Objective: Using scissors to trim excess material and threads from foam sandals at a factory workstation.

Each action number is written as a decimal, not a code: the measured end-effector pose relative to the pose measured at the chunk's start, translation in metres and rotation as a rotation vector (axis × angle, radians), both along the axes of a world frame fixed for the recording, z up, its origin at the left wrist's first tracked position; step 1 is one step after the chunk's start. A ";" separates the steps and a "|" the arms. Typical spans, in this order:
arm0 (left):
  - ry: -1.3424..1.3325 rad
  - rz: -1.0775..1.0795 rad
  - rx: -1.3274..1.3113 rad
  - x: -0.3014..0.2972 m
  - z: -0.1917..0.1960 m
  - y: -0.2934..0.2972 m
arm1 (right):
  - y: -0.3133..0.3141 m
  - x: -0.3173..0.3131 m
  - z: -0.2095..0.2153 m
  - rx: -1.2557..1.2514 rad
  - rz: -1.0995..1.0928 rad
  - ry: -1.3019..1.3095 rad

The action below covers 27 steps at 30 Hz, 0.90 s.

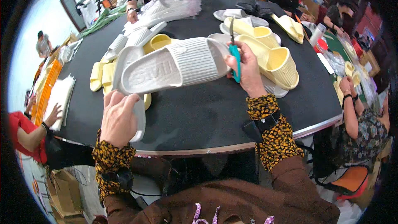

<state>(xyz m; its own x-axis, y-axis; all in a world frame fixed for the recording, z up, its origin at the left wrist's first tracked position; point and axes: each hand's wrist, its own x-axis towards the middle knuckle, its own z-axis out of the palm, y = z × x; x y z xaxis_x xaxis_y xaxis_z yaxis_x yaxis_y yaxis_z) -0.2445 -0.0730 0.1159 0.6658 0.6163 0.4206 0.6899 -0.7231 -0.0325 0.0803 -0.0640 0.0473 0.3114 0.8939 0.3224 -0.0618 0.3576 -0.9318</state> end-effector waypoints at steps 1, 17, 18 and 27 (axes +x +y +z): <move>0.019 0.005 0.050 -0.002 -0.004 -0.001 | 0.001 -0.001 0.000 0.000 0.023 -0.005; -0.168 0.135 -0.211 -0.052 -0.050 -0.009 | 0.000 0.009 -0.010 -0.124 0.135 -0.213; -0.127 0.182 -0.265 -0.069 -0.056 -0.006 | 0.001 0.007 -0.010 -0.121 0.154 -0.212; -0.398 0.143 -0.468 -0.102 -0.101 0.003 | 0.001 -0.016 -0.024 -0.127 0.310 -0.238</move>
<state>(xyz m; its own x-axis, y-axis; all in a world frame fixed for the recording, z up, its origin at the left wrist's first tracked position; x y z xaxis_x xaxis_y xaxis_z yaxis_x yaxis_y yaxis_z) -0.3461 -0.0702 0.0146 0.4111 0.8666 0.2828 0.6754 -0.4979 0.5440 0.0647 -0.0632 0.0230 -0.0492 0.9710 0.2340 0.0744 0.2372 -0.9686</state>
